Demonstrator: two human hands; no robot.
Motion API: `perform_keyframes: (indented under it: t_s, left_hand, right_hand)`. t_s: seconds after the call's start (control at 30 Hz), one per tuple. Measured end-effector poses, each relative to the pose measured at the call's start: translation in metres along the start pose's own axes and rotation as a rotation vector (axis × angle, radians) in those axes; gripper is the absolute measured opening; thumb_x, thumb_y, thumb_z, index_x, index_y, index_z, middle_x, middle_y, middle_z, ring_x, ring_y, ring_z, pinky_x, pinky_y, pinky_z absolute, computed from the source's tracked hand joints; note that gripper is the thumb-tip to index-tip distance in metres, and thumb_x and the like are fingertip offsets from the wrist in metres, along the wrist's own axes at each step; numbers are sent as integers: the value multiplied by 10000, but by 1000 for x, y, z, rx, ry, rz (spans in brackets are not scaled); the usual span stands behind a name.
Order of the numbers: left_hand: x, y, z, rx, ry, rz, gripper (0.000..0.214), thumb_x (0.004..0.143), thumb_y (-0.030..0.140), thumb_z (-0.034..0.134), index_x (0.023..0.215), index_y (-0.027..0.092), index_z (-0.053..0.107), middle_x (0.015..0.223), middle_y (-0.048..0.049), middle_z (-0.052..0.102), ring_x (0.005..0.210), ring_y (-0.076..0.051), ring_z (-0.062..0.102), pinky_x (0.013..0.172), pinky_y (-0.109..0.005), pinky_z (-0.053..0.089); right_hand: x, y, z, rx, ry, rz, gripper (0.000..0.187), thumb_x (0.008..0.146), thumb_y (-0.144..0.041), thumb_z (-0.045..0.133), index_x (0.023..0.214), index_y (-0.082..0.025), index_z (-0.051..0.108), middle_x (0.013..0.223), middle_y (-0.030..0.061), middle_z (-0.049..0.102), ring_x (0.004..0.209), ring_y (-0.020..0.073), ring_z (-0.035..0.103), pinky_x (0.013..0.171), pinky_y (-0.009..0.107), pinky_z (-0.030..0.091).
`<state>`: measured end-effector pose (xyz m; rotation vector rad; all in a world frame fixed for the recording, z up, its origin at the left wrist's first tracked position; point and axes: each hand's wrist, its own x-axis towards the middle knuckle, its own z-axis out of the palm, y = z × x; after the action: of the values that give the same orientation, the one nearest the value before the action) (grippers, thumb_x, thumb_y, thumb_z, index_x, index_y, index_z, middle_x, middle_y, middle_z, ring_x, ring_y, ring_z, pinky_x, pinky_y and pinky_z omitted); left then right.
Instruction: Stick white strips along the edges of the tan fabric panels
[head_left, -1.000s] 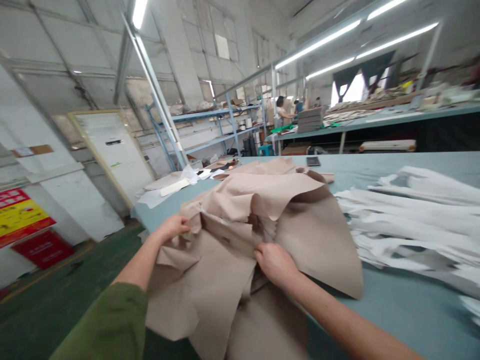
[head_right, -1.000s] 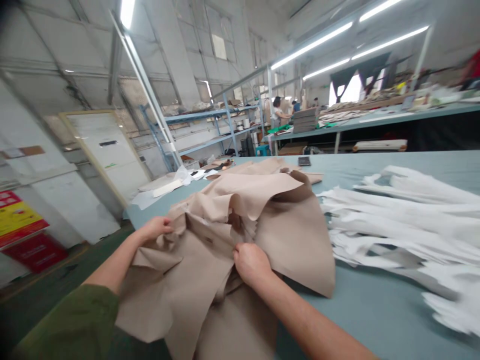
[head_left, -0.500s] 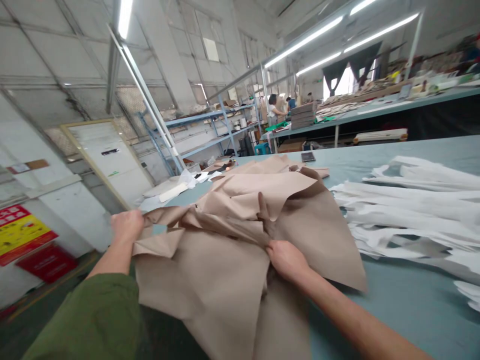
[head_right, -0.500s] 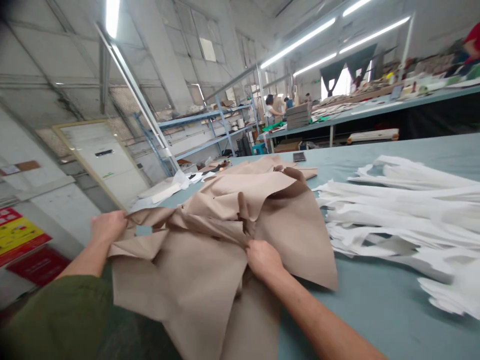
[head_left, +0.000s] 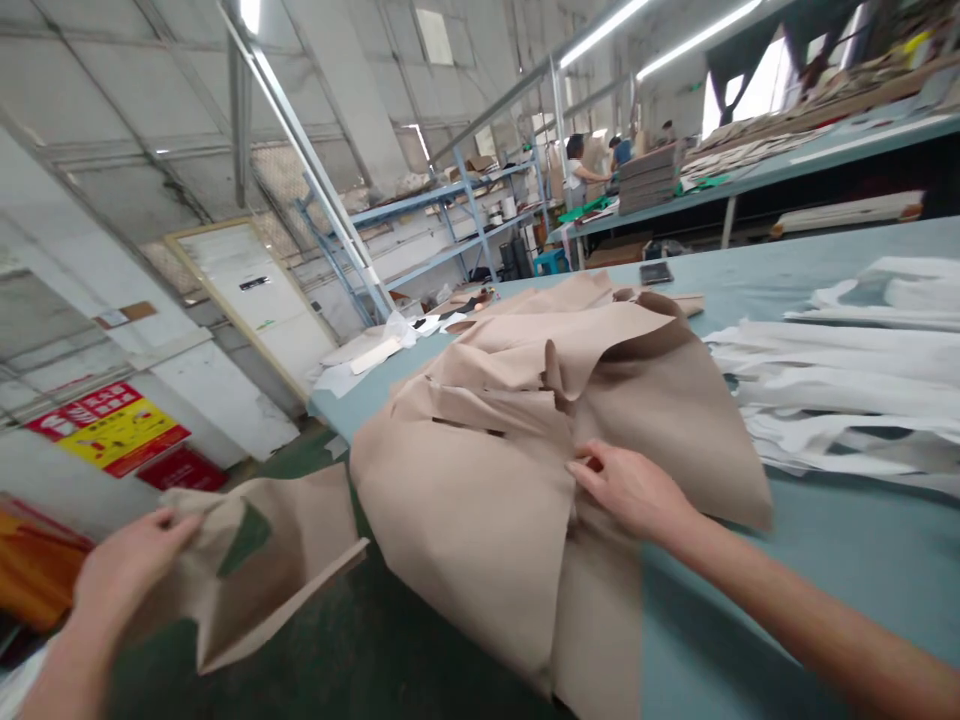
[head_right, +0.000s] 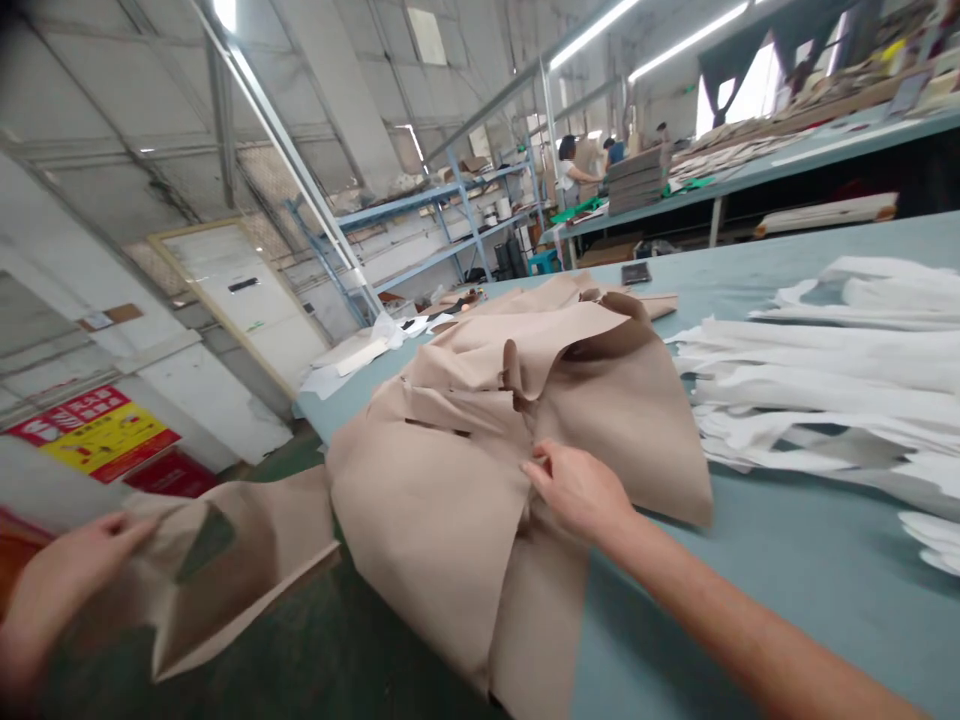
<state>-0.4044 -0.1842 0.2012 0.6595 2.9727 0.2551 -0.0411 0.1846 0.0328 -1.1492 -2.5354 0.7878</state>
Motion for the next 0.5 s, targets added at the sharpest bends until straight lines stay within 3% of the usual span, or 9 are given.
perform_keyframes:
  t_s: [0.07,0.17,0.33,0.5]
  left_hand:
    - [-2,16,18,-106,92,3,466,538,732,559,570,270,508,560,-19,552,786,-340,573,682,-407,408]
    - [-18,63,36,-337,32,165,458,565,680,650,596,242,523,583,13,521,663,-218,525,567,-285,361]
    - [-82,166,53,-700,-278,422,463,573,645,755,730,230,623,658,16,591,606,-170,529,520,-250,379]
    - [-159,255,93,-890,-665,576,402,574,519,837,748,210,647,677,4,622,575,-144,567,500,-227,408]
  right_hand:
    - [-17,0,-8,23,41,-13,347,939,-372,503,1227,-219,621,1082,64,739,943,245,679,726,307,431]
    - [-52,-1,-17,128,71,-91,329,884,-358,550,1180,-248,642,1110,50,731,890,231,685,735,312,469]
    - [-136,-16,-17,320,-82,-233,487,818,-333,603,1298,-251,589,1249,78,670,1008,243,664,858,342,510]
    - [-218,-20,-17,466,-165,-267,687,786,-313,690,1436,-280,470,1435,77,536,1244,254,546,1059,380,416]
